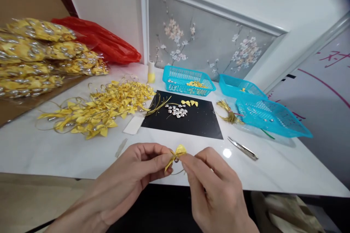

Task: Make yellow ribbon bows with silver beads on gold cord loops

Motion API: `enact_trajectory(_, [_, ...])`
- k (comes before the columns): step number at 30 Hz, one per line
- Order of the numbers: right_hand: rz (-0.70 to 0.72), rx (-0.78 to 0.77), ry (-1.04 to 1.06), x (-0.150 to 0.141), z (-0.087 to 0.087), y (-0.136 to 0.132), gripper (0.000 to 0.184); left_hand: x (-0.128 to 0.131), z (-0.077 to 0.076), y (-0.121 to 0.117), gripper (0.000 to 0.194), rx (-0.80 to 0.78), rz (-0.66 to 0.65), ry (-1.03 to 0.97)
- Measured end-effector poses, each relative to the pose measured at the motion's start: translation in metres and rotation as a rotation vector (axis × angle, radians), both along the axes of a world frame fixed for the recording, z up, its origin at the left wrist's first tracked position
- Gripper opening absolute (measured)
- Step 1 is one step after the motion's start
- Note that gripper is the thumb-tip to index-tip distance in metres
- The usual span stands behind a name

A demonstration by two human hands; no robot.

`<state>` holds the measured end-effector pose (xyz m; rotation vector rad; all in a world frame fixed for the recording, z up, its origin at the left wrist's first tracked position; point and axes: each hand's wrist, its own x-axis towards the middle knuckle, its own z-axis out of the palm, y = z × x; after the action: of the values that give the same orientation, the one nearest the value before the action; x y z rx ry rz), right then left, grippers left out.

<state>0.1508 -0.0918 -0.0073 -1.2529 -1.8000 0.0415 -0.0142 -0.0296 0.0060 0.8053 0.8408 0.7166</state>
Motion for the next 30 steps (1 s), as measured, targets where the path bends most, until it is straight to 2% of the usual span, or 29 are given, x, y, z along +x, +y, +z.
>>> enact_trajectory(10, [-0.017,0.054,-0.061,-0.002,-0.003,0.000,0.025,0.003,-0.001,-0.001,0.014,-0.055,0.006,-0.063])
enact_trajectory(20, [-0.001,0.048,-0.160,0.000,0.007,0.000,0.020,0.005,-0.002,-0.001,0.013,-0.075,-0.003,-0.045])
enact_trajectory(24, [-0.010,0.016,-0.136,-0.001,0.005,0.001,0.021,0.005,-0.002,-0.002,0.014,-0.083,-0.002,-0.037])
enact_trajectory(30, [-0.006,-0.056,0.013,0.001,-0.003,0.002,0.025,0.005,0.000,-0.001,0.012,-0.116,-0.004,-0.093])
